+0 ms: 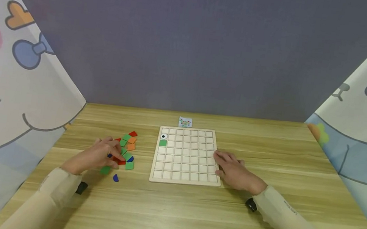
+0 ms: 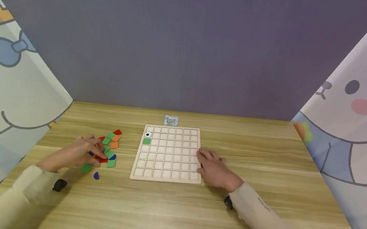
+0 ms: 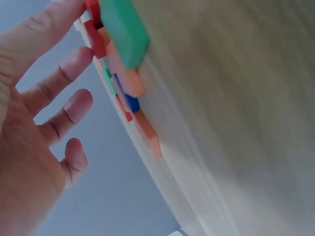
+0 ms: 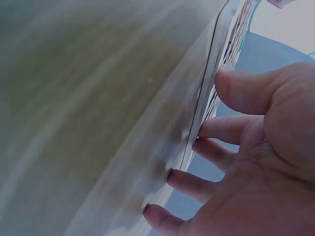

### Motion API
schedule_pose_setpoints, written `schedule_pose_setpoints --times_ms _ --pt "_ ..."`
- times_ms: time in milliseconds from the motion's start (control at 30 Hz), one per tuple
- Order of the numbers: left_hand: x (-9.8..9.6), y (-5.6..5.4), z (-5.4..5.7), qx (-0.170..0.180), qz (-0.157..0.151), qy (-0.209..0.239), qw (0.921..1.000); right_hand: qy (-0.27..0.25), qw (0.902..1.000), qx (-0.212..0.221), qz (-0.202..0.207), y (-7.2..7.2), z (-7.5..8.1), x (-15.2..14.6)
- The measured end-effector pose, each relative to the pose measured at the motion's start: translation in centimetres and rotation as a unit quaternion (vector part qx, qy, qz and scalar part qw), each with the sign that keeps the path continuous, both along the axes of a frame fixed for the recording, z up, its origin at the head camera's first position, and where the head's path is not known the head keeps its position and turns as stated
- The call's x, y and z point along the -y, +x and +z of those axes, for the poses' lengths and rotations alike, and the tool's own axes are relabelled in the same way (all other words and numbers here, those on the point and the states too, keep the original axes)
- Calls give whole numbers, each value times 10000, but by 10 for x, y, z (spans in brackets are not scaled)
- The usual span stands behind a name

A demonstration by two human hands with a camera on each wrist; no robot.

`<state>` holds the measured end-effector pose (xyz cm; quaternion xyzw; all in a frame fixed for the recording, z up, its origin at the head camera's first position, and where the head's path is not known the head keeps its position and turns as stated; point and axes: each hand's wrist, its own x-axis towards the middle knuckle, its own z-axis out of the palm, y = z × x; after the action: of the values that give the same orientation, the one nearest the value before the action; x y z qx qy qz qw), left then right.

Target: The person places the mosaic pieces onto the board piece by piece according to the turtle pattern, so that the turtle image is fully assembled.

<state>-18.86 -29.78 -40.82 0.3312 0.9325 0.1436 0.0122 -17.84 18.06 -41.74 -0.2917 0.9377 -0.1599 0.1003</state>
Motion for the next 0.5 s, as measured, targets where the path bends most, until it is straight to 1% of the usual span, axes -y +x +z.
schedule_pose_setpoints --times_ms 67,200,500 --pt "-2 -2 0 25 -9 -59 10000 18 10000 12 -18 0 1 0" --pt "-5 -5 2 -67 -34 -182 9998 49 10000 3 -51 0 2 0" --pt "-11 -7 3 77 -51 -258 9996 54 9999 0 -87 2 2 2"
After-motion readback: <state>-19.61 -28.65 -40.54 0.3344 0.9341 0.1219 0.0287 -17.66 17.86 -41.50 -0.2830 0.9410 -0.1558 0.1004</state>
